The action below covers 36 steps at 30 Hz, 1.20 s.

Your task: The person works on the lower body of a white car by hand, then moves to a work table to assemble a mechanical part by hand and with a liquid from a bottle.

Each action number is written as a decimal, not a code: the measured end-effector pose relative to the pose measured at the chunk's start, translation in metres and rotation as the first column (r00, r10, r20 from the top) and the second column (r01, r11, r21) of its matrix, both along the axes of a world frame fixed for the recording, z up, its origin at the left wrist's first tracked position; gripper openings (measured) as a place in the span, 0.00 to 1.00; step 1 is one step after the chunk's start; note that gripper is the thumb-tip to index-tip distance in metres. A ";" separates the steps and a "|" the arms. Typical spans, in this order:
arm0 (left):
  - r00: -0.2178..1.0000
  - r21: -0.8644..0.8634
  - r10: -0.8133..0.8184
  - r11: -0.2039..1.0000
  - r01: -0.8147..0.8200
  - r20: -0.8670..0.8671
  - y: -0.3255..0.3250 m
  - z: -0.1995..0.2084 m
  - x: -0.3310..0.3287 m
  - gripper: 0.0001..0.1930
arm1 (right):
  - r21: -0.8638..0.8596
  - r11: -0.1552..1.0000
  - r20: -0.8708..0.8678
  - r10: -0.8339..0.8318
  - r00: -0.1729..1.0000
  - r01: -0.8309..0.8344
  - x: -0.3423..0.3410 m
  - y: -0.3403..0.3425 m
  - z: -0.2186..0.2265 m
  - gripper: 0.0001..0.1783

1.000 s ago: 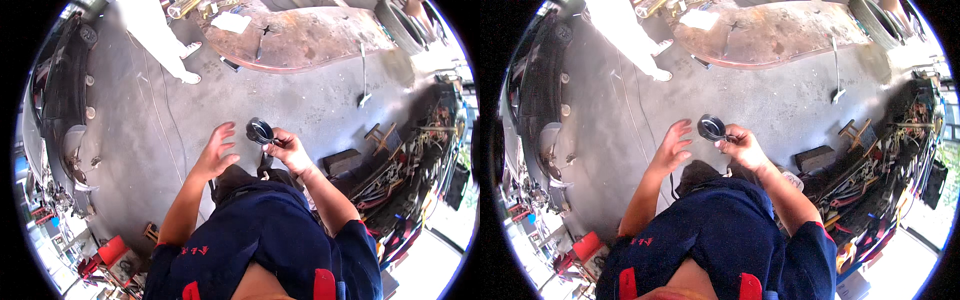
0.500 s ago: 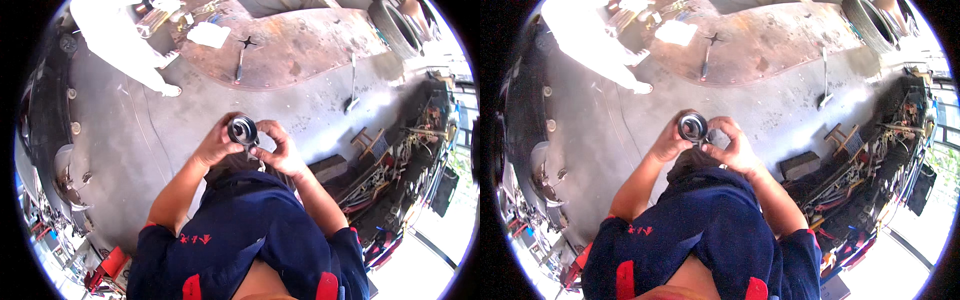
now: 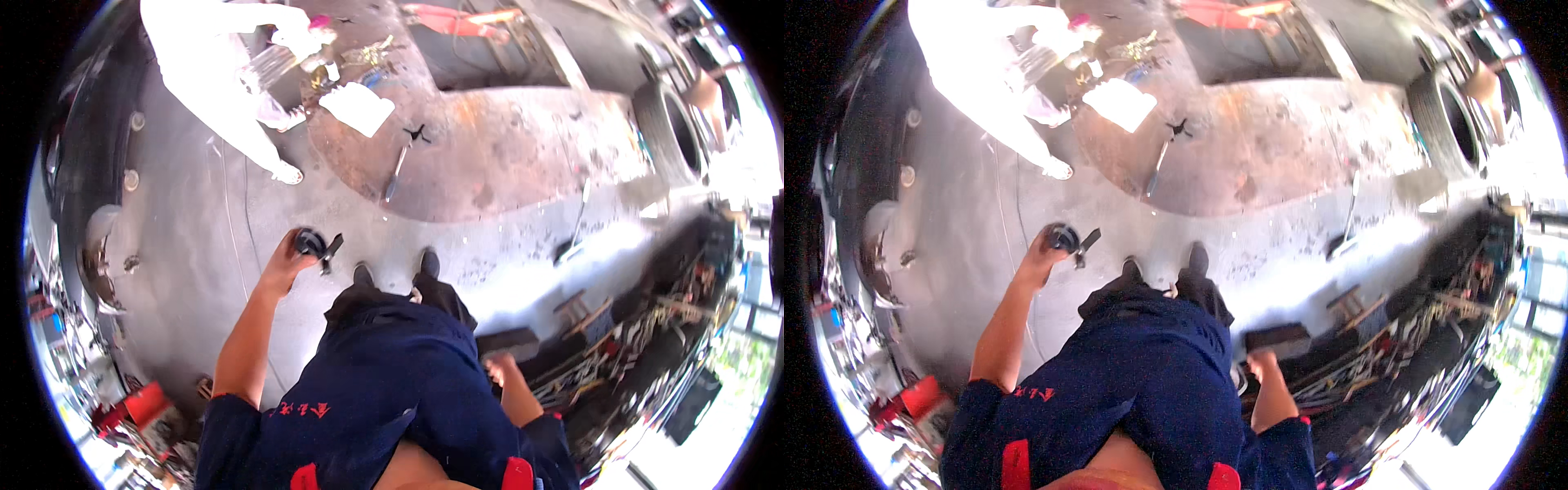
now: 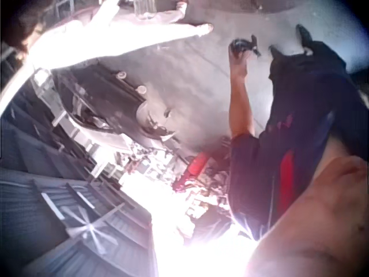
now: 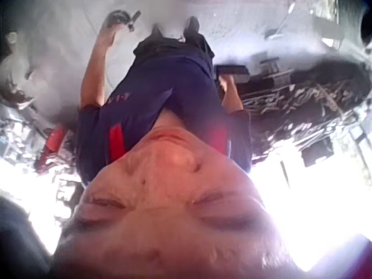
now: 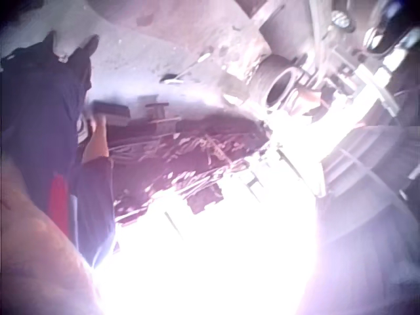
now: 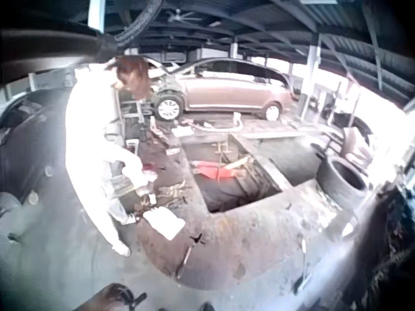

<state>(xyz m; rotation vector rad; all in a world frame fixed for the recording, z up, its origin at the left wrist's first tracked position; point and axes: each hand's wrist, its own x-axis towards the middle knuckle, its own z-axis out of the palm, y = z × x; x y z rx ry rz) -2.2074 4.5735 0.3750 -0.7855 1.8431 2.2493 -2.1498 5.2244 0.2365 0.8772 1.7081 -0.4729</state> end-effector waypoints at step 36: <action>0.709 -0.066 0.683 0.727 -0.683 0.176 -0.020 -0.047 0.141 0.16 | -0.530 0.848 -0.382 -0.256 0.888 0.016 -0.375 -0.172 0.015 0.09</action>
